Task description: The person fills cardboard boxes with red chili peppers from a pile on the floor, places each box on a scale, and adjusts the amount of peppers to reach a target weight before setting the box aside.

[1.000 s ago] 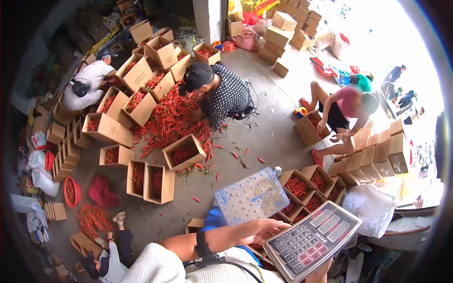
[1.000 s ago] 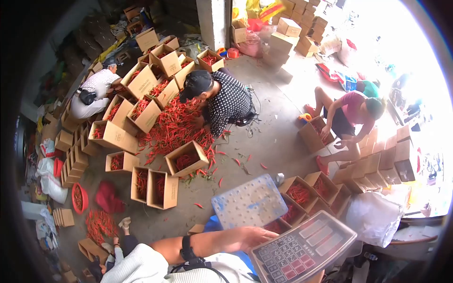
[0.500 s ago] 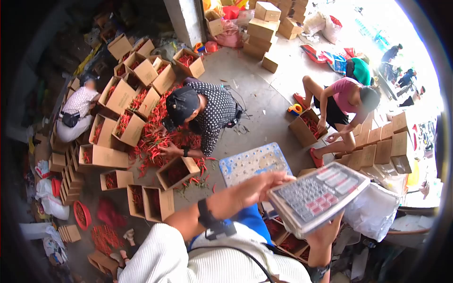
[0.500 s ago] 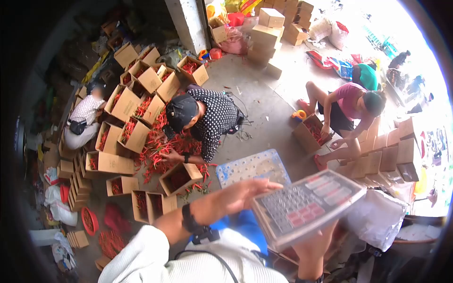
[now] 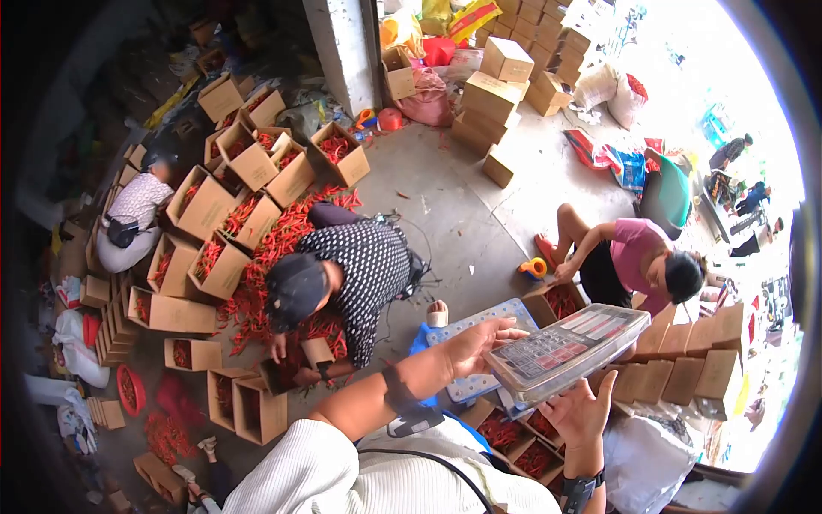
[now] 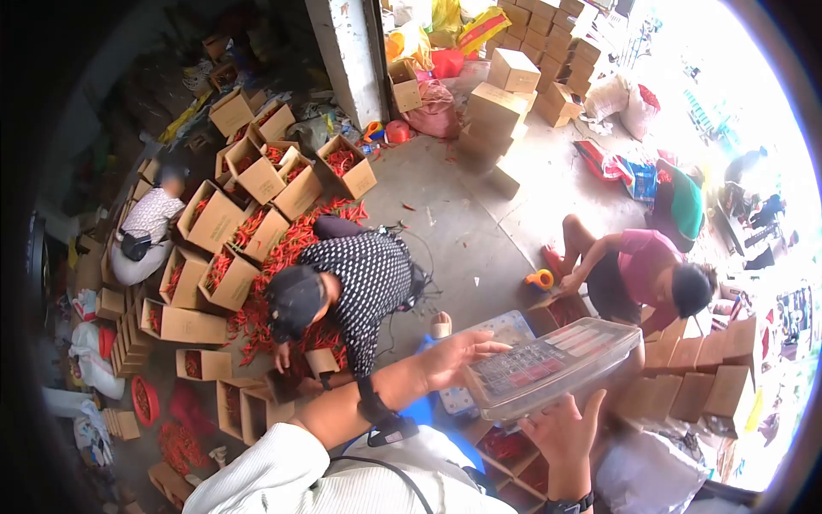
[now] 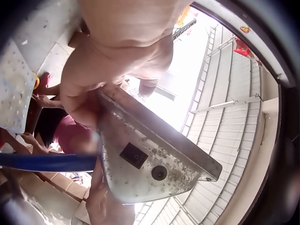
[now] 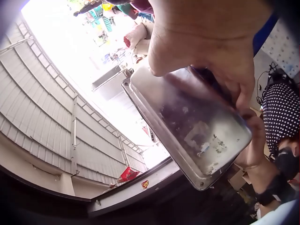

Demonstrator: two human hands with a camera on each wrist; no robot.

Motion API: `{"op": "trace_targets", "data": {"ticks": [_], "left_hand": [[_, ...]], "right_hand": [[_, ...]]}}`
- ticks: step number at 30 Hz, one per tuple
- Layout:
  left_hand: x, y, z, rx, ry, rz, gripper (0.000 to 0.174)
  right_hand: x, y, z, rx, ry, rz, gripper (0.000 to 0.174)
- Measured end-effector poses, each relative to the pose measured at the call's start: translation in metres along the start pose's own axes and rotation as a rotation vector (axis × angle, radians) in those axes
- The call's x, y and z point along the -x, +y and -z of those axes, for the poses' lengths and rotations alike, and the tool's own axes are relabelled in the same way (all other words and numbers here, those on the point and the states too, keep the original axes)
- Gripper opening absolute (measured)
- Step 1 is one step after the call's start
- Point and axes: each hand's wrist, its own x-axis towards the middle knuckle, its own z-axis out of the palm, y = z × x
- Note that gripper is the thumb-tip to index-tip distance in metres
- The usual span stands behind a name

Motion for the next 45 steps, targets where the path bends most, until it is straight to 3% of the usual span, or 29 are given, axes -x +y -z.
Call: {"op": "trace_targets", "data": {"ticks": [5,8,11,16,19,24,27,33,37,40,42,44,45], "left_hand": [[-0.098,0.091,0.048,-0.037,-0.025,0.013,0.059],[-0.137,0.151,0.067,-0.040,0.008,0.051,0.057],[-0.172,0.203,0.083,-0.049,0.072,0.071,0.055],[-0.245,0.271,0.130,-0.066,0.092,-0.040,0.051],[-0.281,0.319,0.150,-0.138,0.233,-0.080,0.049],[-0.376,0.356,0.236,-0.140,0.295,-0.171,0.052],[-0.420,0.367,0.283,-0.118,0.386,-0.138,0.051],[-0.476,0.383,0.327,-0.188,0.471,-0.149,0.054],[-0.492,0.368,0.352,-0.142,0.519,-0.123,0.056],[-0.506,0.345,0.371,-0.082,0.496,-0.155,0.056],[-0.512,0.330,0.381,0.004,0.525,-0.081,0.052],[-0.519,0.303,0.388,-0.288,0.745,-0.205,0.053],[-0.529,0.280,0.405,-0.244,0.686,-0.284,0.054]], "right_hand": [[-0.128,-0.058,-0.023,-0.081,0.158,-0.051,0.092],[-0.206,-0.090,-0.051,-0.149,0.186,-0.109,0.083],[-0.283,-0.110,-0.074,-0.104,0.174,-0.049,0.071],[-0.401,-0.145,-0.036,-0.175,0.130,-0.101,0.056],[-0.474,-0.162,-0.001,-0.189,0.154,-0.144,0.055],[-0.591,-0.182,0.045,-0.279,0.103,-0.216,0.054],[-0.648,-0.185,0.096,-0.319,0.118,-0.272,0.053],[-0.714,-0.184,0.166,-0.396,0.156,-0.319,0.051],[-0.720,-0.179,0.184,-0.453,0.164,-0.352,0.049],[-0.722,-0.172,0.206,-0.336,0.304,-0.351,0.048],[-0.715,-0.166,0.230,-0.344,0.273,-0.369,0.048],[-0.710,-0.164,0.219,-0.186,0.578,-0.363,0.049],[-0.705,-0.160,0.237,-0.157,0.614,-0.358,0.049]]}}
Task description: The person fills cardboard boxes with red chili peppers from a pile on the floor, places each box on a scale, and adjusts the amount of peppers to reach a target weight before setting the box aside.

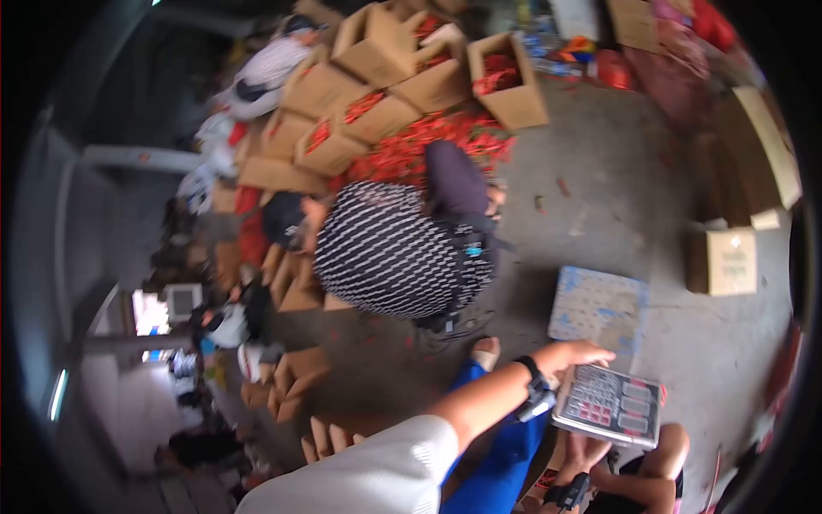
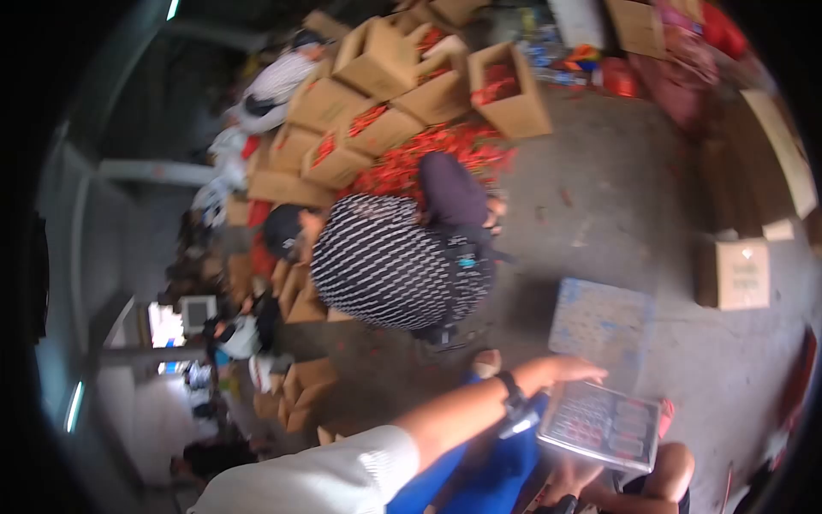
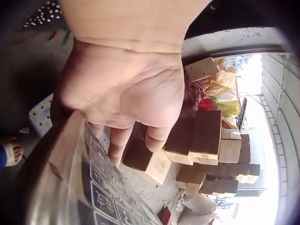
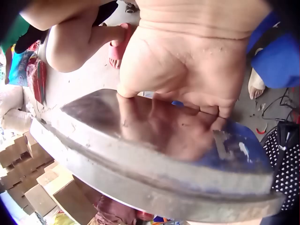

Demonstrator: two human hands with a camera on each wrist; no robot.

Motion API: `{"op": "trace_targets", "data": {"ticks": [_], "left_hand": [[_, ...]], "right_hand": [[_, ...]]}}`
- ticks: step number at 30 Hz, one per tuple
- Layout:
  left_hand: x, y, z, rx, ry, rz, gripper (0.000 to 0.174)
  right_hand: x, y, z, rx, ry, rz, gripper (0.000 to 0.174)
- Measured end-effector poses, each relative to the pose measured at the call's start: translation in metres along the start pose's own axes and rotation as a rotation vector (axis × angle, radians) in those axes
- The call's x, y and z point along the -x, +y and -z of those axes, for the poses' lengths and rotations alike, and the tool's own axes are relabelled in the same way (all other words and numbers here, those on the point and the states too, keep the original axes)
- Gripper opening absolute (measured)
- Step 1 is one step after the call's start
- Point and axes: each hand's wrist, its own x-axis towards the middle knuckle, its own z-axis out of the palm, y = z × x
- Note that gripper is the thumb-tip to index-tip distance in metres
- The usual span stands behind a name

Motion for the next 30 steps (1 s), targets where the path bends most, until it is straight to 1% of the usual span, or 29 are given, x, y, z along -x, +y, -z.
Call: {"op": "trace_targets", "data": {"ticks": [1,2,3,4,5,6,7,8,9,10,11,13,14,15,17,19,20,23,24,25,26,27,28,29,30], "left_hand": [[-0.011,-0.025,0.001,0.008,-0.016,-0.007,0.054],[0.004,-0.022,-0.004,0.077,0.023,0.093,0.053],[0.007,-0.033,-0.007,0.050,0.064,0.076,0.054],[0.011,-0.045,-0.009,0.022,0.105,0.060,0.055],[0.003,-0.065,-0.011,-0.023,0.130,0.015,0.056],[0.022,-0.052,-0.011,-0.075,0.140,0.046,0.058],[0.041,-0.047,-0.007,-0.070,0.272,0.074,0.049],[0.058,-0.037,-0.009,0.026,0.315,0.079,0.050],[0.070,-0.037,-0.006,0.122,0.352,0.086,0.053],[0.071,-0.048,-0.003,0.195,0.315,0.011,0.059],[0.079,-0.055,-0.003,0.256,0.343,-0.029,0.060],[0.102,-0.049,-0.003,0.371,0.400,-0.122,0.062],[0.120,-0.048,0.002,0.351,0.388,-0.092,0.060],[0.122,-0.065,0.001,0.406,0.409,-0.210,0.056],[0.127,-0.116,0.005,0.420,0.420,-0.228,0.055],[0.179,-0.141,-0.005,0.640,0.381,-0.350,0.063],[0.200,-0.166,-0.006,0.611,0.362,-0.275,0.069],[0.275,-0.269,-0.019,0.367,0.303,0.125,0.087],[0.319,-0.258,-0.026,0.292,0.321,0.174,0.088],[0.336,-0.307,-0.033,0.273,0.282,0.275,0.089],[0.350,-0.356,-0.043,0.468,0.104,0.319,0.095],[0.375,-0.360,-0.043,0.564,0.028,0.393,0.092],[0.393,-0.360,-0.044,0.640,-0.008,0.442,0.089],[0.406,-0.354,-0.044,0.686,-0.025,0.466,0.086],[0.416,-0.346,-0.043,0.710,-0.033,0.480,0.083]], "right_hand": [[-0.008,0.001,0.017,0.019,0.040,0.014,0.049],[-0.018,0.003,0.034,0.039,0.079,0.028,0.048],[-0.019,0.003,0.039,-0.072,0.147,-0.005,0.048],[-0.040,-0.006,0.099,0.556,-0.083,0.193,0.045],[-0.036,-0.003,0.088,0.235,0.040,0.033,0.047],[-0.033,0.003,0.082,0.211,0.072,0.013,0.048],[-0.031,0.008,0.082,0.215,0.100,-0.008,0.049],[-0.029,0.012,0.081,0.235,0.118,-0.016,0.050],[-0.027,0.016,0.081,0.255,0.133,-0.024,0.052],[-0.026,0.020,0.081,0.269,0.149,-0.028,0.053],[-0.023,0.022,0.082,0.288,0.165,-0.030,0.054],[-0.020,0.027,0.083,0.324,0.188,-0.023,0.057],[-0.017,0.029,0.082,0.346,0.198,-0.020,0.059],[-0.014,0.031,0.080,0.367,0.206,-0.015,0.060],[-0.010,0.038,0.076,0.385,0.217,-0.009,0.063],[-0.004,0.042,0.074,0.394,0.220,0.010,0.066],[0.001,0.043,0.074,0.397,0.225,0.023,0.067],[0.016,0.044,0.074,0.334,0.237,0.096,0.071],[0.024,0.047,0.070,0.299,0.247,0.130,0.073],[0.033,0.049,0.070,0.252,0.274,0.165,0.074],[0.042,0.052,0.065,0.227,0.281,0.187,0.076],[0.051,0.057,0.061,0.183,0.284,0.184,0.077],[0.056,0.058,0.069,0.315,0.186,0.141,0.097],[0.066,0.064,0.066,0.277,0.166,0.124,0.096],[0.076,0.068,0.067,0.293,0.095,0.068,0.097]]}}
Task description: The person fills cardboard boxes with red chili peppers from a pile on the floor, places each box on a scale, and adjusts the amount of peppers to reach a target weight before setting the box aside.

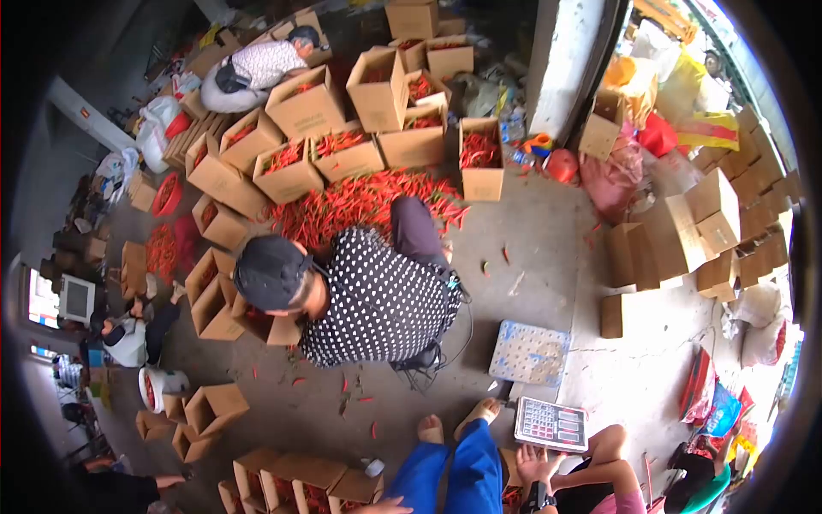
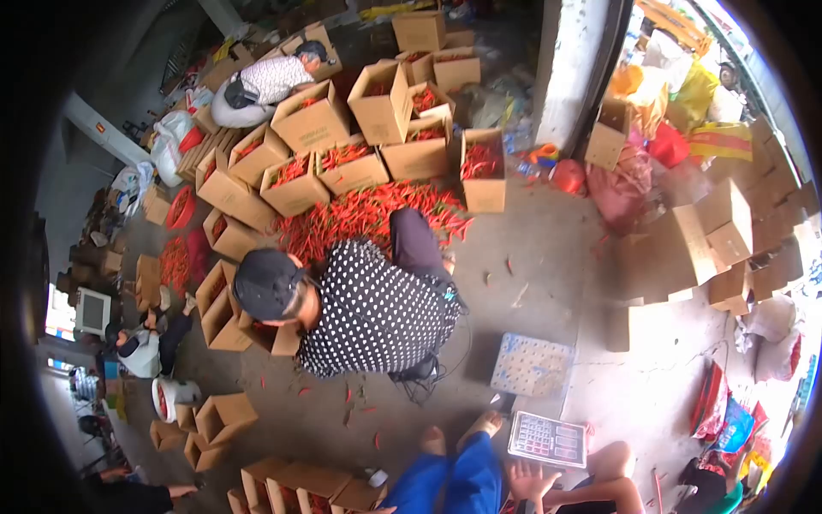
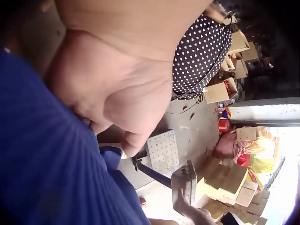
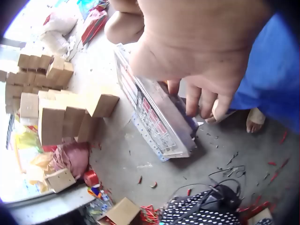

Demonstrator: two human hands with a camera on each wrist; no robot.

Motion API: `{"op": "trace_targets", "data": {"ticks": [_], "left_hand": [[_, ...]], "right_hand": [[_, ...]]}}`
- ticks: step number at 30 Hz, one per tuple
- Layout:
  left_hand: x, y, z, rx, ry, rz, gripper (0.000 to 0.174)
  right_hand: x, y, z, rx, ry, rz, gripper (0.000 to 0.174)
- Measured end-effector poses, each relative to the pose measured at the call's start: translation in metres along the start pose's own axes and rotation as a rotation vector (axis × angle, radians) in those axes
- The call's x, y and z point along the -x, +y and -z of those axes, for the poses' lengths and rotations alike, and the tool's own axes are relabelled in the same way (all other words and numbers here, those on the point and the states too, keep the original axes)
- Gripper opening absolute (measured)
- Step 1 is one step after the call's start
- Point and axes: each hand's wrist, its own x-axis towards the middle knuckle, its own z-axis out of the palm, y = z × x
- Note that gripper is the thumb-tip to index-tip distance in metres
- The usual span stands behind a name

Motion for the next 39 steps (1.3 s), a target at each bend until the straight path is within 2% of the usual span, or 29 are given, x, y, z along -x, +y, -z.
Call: {"op": "trace_targets", "data": {"ticks": [1,3,4,5,7,8,10,11,13,16,17,19,20,23,24,26,27,28,29,31,34,37,39], "left_hand": [[0.014,0.006,-0.004,0.011,-0.007,0.000,0.080],[0.041,0.013,-0.011,0.006,-0.020,-0.014,0.074],[0.055,0.015,-0.012,0.000,-0.018,-0.020,0.071],[0.066,0.019,-0.012,-0.009,-0.015,-0.030,0.068],[0.088,0.026,-0.008,-0.038,0.000,-0.037,0.062],[0.094,0.032,-0.006,-0.057,0.006,-0.030,0.060],[0.100,0.048,0.010,-0.121,-0.065,0.056,0.090],[0.121,0.069,0.004,-0.114,-0.111,0.101,0.085],[0.164,0.110,-0.026,-0.117,-0.109,0.071,0.082],[0.233,0.168,-0.090,-0.178,0.000,-0.050,0.078],[0.233,0.177,-0.085,-0.189,-0.063,-0.079,0.072],[0.243,0.194,-0.083,-0.185,-0.043,-0.136,0.074],[0.253,0.202,-0.085,-0.179,-0.029,-0.143,0.072],[0.285,0.230,-0.087,-0.221,-0.013,-0.201,0.068],[0.296,0.242,-0.090,-0.280,-0.001,-0.207,0.067],[0.321,0.271,-0.095,-0.294,0.057,-0.204,0.063],[0.324,0.283,-0.085,-0.272,0.091,-0.202,0.060],[0.328,0.297,-0.081,-0.274,0.106,-0.173,0.057],[0.333,0.311,-0.077,-0.280,0.129,-0.155,0.053],[0.332,0.339,-0.072,-0.227,0.132,-0.137,0.050],[0.317,0.368,-0.065,-0.177,0.185,-0.126,0.046],[0.308,0.399,-0.068,-0.173,0.155,-0.133,0.045],[0.303,0.421,-0.072,-0.139,0.134,-0.150,0.046]], "right_hand": [[0.009,0.003,0.005,0.026,-0.079,-0.058,0.098],[0.023,0.010,0.014,0.607,-0.036,-0.129,0.098],[0.016,0.001,0.027,0.947,-0.118,-0.303,0.098],[-0.023,0.002,0.065,0.844,-0.499,-0.777,0.103],[0.035,0.013,0.044,1.444,-0.462,-0.745,0.104],[0.058,0.020,0.035,1.597,-0.452,-0.755,0.104],[0.087,0.023,0.019,1.777,-0.463,-0.769,0.104],[0.096,0.021,0.009,1.824,-0.471,-0.772,0.105],[0.110,0.012,-0.011,1.887,-0.478,-0.761,0.105],[0.131,0.001,-0.044,1.950,-0.481,-0.741,0.106],[0.139,-0.001,-0.054,1.965,-0.480,-0.731,0.106],[0.150,-0.005,-0.069,1.991,-0.472,-0.706,0.107],[0.128,-0.009,-0.063,2.047,-0.455,-0.695,0.103],[0.164,-0.009,-0.113,1.908,-0.530,-0.701,0.099],[0.142,-0.010,-0.110,1.971,-0.499,-0.666,0.094],[0.196,-0.016,-0.172,2.114,-0.522,-0.593,0.100],[0.141,-0.009,-0.141,2.092,-0.651,-0.437,0.086],[0.167,-0.005,-0.169,2.150,-0.553,-0.450,0.087],[0.186,-0.005,-0.191,2.125,-0.620,-0.409,0.098],[0.171,-0.007,-0.193,2.027,-0.790,-0.144,0.097],[0.167,-0.021,-0.203,2.009,-0.891,0.207,0.097],[0.210,-0.040,-0.255,1.858,-0.714,0.155,0.096],[0.219,-0.052,-0.296,1.999,-0.553,0.150,0.095]]}}
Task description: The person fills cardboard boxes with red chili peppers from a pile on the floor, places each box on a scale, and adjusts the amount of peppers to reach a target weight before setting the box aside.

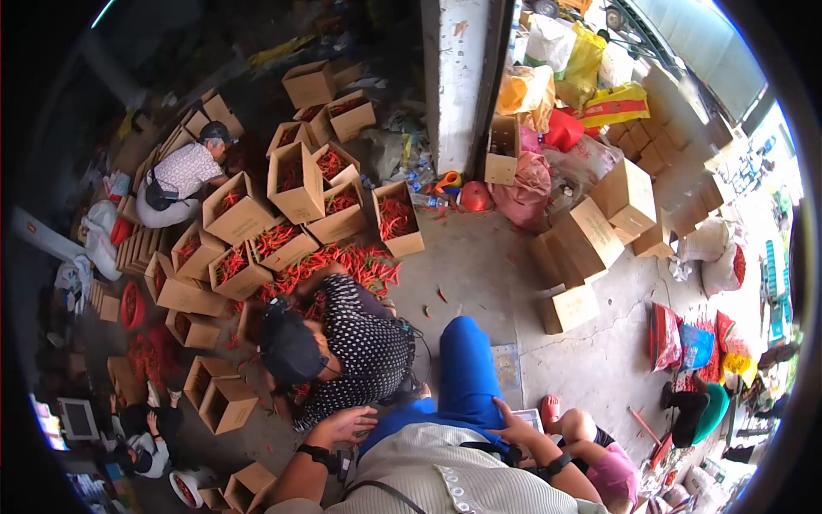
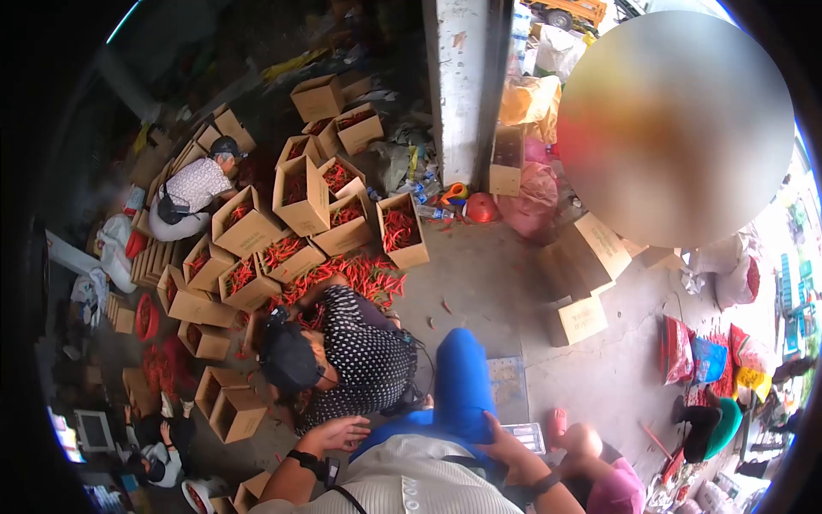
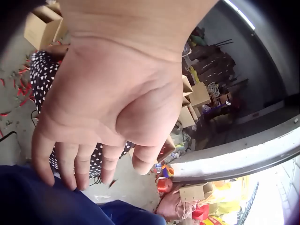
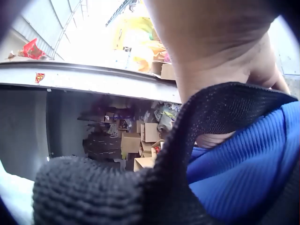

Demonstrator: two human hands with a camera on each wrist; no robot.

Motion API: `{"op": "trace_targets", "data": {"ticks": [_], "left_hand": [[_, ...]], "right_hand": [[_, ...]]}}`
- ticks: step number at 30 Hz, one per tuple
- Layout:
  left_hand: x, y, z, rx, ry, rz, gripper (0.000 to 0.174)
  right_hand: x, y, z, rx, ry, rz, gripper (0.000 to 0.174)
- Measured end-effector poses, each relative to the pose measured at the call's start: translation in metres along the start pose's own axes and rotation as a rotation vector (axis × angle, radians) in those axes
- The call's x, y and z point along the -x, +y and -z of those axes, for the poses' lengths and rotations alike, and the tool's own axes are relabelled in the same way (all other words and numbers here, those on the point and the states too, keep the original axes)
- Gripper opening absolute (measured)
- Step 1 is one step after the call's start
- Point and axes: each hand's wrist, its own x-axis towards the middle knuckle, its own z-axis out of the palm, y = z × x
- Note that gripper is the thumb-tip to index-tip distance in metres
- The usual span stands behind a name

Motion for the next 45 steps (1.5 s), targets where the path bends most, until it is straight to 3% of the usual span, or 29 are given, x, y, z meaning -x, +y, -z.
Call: {"op": "trace_targets", "data": {"ticks": [2,6,7,8,11,12,13,15,16,18,20,22,26,29,32,33,36,40,42,44,45], "left_hand": [[-0.006,0.025,-0.004,0.059,-0.010,-0.036,0.047],[-0.034,0.089,-0.036,0.068,0.037,-0.028,0.056],[-0.048,0.106,-0.043,0.054,0.033,-0.009,0.059],[-0.070,0.123,-0.046,0.119,0.032,0.060,0.058],[-0.124,0.194,-0.094,0.167,0.039,0.062,0.065],[-0.141,0.225,-0.114,0.192,0.046,0.053,0.065],[-0.145,0.248,-0.130,0.208,0.069,0.078,0.065],[-0.161,0.286,-0.166,0.039,0.042,-0.030,0.065],[-0.188,0.306,-0.180,-0.020,0.102,-0.017,0.065],[-0.170,0.375,-0.222,0.006,0.158,-0.052,0.062],[-0.164,0.403,-0.247,0.109,0.160,-0.184,0.060],[-0.173,0.401,-0.249,0.215,0.130,-0.194,0.056],[-0.171,0.403,-0.248,0.390,0.291,-0.238,0.052],[-0.172,0.412,-0.241,0.517,0.202,-0.187,0.049],[-0.198,0.430,-0.236,0.835,0.159,-0.281,0.034],[-0.211,0.435,-0.211,0.638,0.200,-0.234,0.036],[-0.199,0.476,-0.235,0.713,0.295,-0.416,0.050],[-0.193,0.484,-0.264,0.951,0.234,-0.404,0.051],[-0.211,0.469,-0.288,1.157,0.292,-0.415,0.050],[-0.240,0.458,-0.307,1.369,0.276,-0.365,0.036],[-0.237,0.462,-0.313,1.474,0.317,-0.318,0.034]], "right_hand": [[-0.015,-0.023,0.030,0.097,0.044,-0.088,0.096],[-0.099,-0.009,0.113,0.216,-0.029,-0.093,0.102],[-0.104,-0.042,0.146,0.268,-0.136,-0.250,0.104],[-0.129,-0.030,0.174,0.294,-0.178,-0.203,0.101],[-0.192,-0.034,0.282,0.517,-0.254,-0.153,0.082],[-0.189,-0.072,0.321,0.336,-0.255,-0.265,0.071],[-0.213,-0.084,0.371,0.335,-0.309,-0.270,0.065],[-0.234,-0.094,0.424,0.276,-0.255,-0.347,0.058],[-0.241,-0.133,0.461,0.295,-0.111,-0.400,0.055],[-0.268,-0.166,0.513,0.313,-0.011,-0.334,0.054],[-0.321,-0.181,0.551,0.628,0.024,-0.012,0.052],[-0.361,-0.234,0.552,0.571,-0.033,0.064,0.047],[-0.430,-0.344,0.522,0.177,-0.248,0.042,0.040],[-0.456,-0.419,0.485,0.204,-0.275,0.011,0.041],[-0.496,-0.455,0.453,0.151,-0.276,-0.137,0.045],[-0.505,-0.461,0.446,0.164,-0.321,-0.155,0.048],[-0.547,-0.487,0.416,0.217,-0.449,-0.235,0.048],[-0.585,-0.519,0.379,0.172,-0.355,-0.287,0.035],[-0.631,-0.539,0.365,0.271,-0.339,-0.207,0.039],[-0.677,-0.566,0.361,0.242,-0.429,-0.096,0.048],[-0.695,-0.578,0.355,0.244,-0.316,-0.095,0.058]]}}
